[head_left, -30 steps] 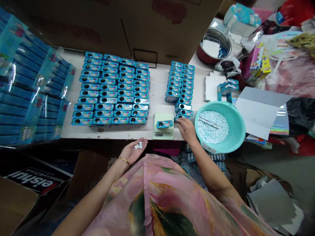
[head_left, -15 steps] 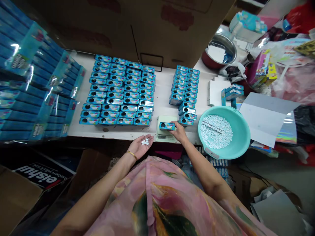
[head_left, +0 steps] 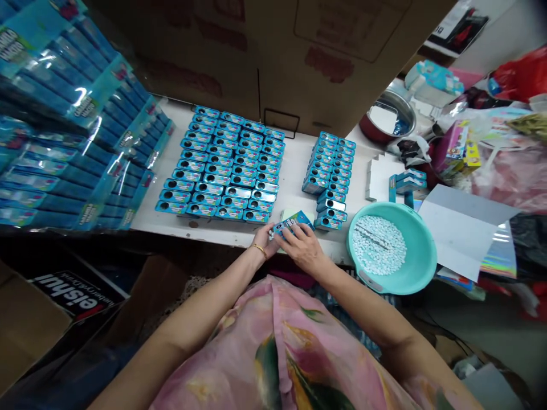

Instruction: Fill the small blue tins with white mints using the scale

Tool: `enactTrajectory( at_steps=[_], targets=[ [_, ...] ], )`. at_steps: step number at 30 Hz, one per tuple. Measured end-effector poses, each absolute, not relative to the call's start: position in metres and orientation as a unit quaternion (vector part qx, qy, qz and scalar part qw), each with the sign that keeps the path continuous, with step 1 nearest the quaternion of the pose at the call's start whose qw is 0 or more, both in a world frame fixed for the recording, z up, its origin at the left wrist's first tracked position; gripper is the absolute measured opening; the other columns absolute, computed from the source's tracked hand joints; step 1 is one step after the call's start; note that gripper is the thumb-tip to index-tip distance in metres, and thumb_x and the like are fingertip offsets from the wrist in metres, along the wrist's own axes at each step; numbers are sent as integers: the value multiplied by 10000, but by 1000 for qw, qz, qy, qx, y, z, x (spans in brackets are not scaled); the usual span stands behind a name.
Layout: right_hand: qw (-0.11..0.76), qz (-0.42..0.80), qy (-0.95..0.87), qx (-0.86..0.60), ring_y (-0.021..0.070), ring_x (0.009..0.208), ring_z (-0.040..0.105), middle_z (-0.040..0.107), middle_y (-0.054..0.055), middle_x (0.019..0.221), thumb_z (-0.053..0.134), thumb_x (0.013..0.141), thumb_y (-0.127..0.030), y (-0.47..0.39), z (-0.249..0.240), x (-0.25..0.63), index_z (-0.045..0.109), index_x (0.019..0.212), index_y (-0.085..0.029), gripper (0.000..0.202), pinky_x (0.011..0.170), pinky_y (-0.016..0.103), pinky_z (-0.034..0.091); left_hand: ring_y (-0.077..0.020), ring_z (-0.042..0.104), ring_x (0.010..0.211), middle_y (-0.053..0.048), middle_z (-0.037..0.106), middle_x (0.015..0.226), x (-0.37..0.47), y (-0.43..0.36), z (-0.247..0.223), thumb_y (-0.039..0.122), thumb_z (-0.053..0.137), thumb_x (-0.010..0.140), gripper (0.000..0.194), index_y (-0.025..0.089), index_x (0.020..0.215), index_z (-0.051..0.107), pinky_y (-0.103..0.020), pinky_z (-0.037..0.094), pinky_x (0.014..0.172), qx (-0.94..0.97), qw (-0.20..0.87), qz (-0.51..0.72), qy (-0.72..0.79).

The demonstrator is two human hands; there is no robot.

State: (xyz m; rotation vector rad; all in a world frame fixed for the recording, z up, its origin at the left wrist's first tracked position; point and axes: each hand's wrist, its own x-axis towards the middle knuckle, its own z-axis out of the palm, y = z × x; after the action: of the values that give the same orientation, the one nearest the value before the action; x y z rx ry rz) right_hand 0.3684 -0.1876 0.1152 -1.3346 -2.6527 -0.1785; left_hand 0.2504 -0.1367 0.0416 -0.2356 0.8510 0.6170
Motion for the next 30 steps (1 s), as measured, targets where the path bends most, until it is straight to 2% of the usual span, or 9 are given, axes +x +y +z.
enactTrajectory(
  at_steps=[9,13,23,27,30],
  targets=[
    [89,-67,-866,-487,183,935,424,561,20,1023,414,842,-189,-192,113,378,509,1099,-262,283,835,343,286,-116,572,524,-60,612,595,257,-135,46,122,418,757,176,88,759,590,-198,459,502,-105,857,298,406],
    [93,-76,-868,-483,186,931,420,562,14,1026,414,840,-182,-194,112,382,512,1104,-274,296,822,342,282,-106,568,508,-49,604,572,262,-134,45,120,413,761,181,100,771,593,-182,452,480,-114,856,289,413],
    [108,-53,-846,-520,190,958,403,562,9,1039,421,837,-190,-200,107,387,521,1109,-297,309,824,338,277,-130,579,542,-65,616,614,268,-134,43,136,420,765,188,87,844,583,-226,468,508,-106,865,273,407],
    [119,-15,-802,-585,203,975,396,560,27,1049,441,824,-195,-201,102,395,526,1110,-287,313,829,354,281,-130,567,518,-46,592,551,268,-135,38,99,439,745,148,106,785,581,-237,466,507,-117,839,318,426],
    [141,22,-791,-594,198,994,392,548,27,1067,433,815,-173,-203,102,400,517,1123,-273,335,867,355,287,-142,576,539,-63,607,582,265,-135,37,104,437,746,140,104,737,577,-257,475,527,-100,843,314,425]
  ],
)
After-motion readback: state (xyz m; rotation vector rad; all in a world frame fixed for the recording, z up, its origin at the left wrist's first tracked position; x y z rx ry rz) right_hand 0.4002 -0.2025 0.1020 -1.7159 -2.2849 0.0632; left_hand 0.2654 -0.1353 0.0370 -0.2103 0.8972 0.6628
